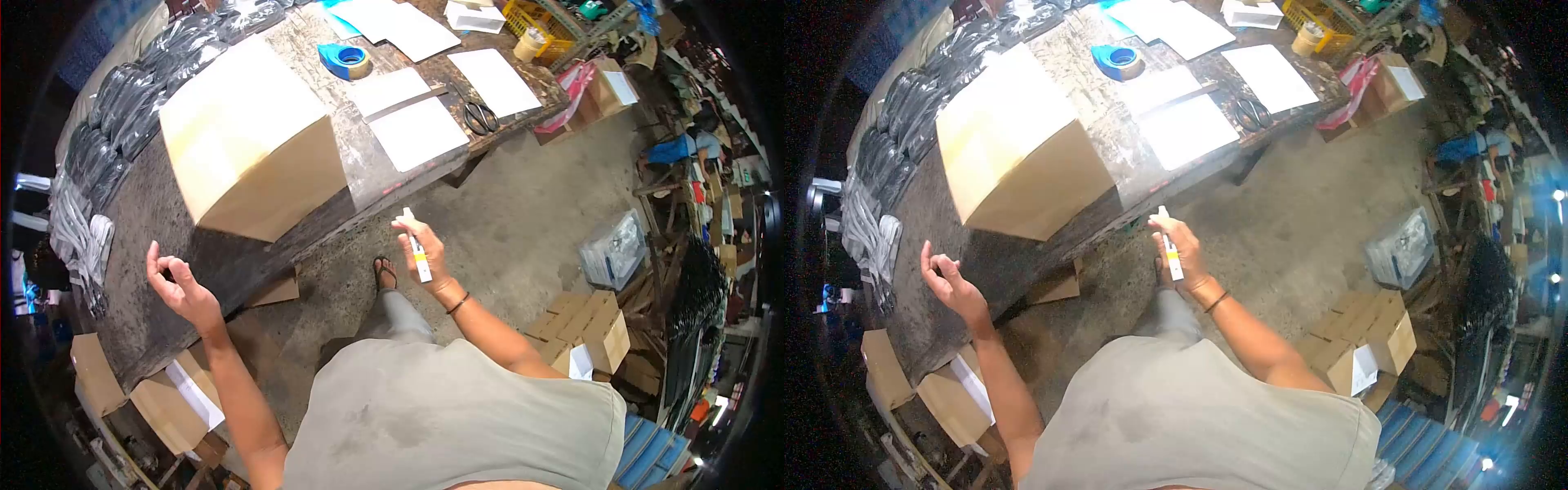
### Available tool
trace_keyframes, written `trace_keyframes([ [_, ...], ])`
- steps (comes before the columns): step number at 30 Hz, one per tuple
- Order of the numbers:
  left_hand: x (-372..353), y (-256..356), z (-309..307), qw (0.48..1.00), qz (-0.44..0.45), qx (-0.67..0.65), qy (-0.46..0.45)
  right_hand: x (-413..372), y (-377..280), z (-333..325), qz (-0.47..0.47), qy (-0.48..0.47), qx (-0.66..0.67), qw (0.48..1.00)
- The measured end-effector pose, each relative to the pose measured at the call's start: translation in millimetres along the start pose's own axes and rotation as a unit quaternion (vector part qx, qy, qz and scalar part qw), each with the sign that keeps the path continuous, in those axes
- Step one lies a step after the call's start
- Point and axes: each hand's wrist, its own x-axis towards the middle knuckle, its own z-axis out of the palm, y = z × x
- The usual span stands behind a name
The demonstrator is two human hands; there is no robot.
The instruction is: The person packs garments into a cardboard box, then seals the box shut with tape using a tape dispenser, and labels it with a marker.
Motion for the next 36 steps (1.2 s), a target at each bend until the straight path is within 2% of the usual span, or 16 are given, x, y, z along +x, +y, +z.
trace_keyframes([
  [3,22.4,9.2,29.4,0.997,0.026,0.068,0.008,27.3,39.0,-32.2,0.068,0.015,-0.036,0.997],
  [5,30.2,1.7,32.7,0.981,0.044,0.186,-0.026,39.0,66.3,-49.0,0.106,0.063,-0.010,0.992],
  [7,25.7,-8.4,43.0,0.976,0.063,0.201,-0.050,48.3,82.7,-62.7,0.115,0.081,0.001,0.990],
  [9,15.9,-15.5,50.4,0.999,-0.040,0.032,-0.012,53.5,96.9,-68.4,0.120,0.088,0.015,0.989],
  [10,14.7,-14.5,52.2,0.996,-0.075,0.038,0.003,56.4,100.6,-69.1,0.124,0.083,0.020,0.989],
  [12,12.0,-15.8,53.1,0.997,-0.056,0.054,0.005,65.0,101.2,-66.7,0.127,0.078,0.025,0.988],
  [16,7.0,-30.5,46.0,0.996,0.015,0.085,-0.030,96.1,64.5,-21.2,0.091,0.054,0.097,0.990],
  [17,9.8,-36.0,44.5,0.996,0.015,0.084,-0.029,118.1,28.7,-12.4,0.096,0.025,0.134,0.986],
  [19,17.5,-46.5,39.4,0.984,0.087,0.150,-0.046,143.5,5.6,14.6,0.005,-0.023,0.142,0.990],
  [20,21.3,-46.1,42.0,0.984,0.087,0.149,-0.045,157.3,-0.7,36.3,-0.071,-0.007,0.185,0.980],
  [23,31.3,-38.4,53.6,0.969,0.143,0.192,-0.065,194.9,-30.1,88.1,-0.116,0.062,0.243,0.961],
  [29,93.8,-24.3,87.4,0.974,0.185,0.109,-0.072,260.7,-51.7,137.4,-0.054,0.149,0.281,0.946],
  [31,127.7,-47.9,95.7,0.975,0.207,0.006,-0.082,293.4,-53.7,147.3,-0.095,0.165,0.305,0.933],
  [33,154.1,-51.1,108.6,0.982,0.177,-0.048,-0.042,314.6,-30.5,159.1,-0.114,0.134,0.101,0.979],
  [35,176.4,-68.7,118.9,0.988,0.117,-0.092,-0.032,343.1,-34.6,165.1,-0.282,0.231,-0.066,0.929],
  [36,186.5,-68.9,122.6,0.990,0.101,-0.092,-0.026,351.5,-48.9,171.4,-0.219,0.225,0.049,0.948],
])
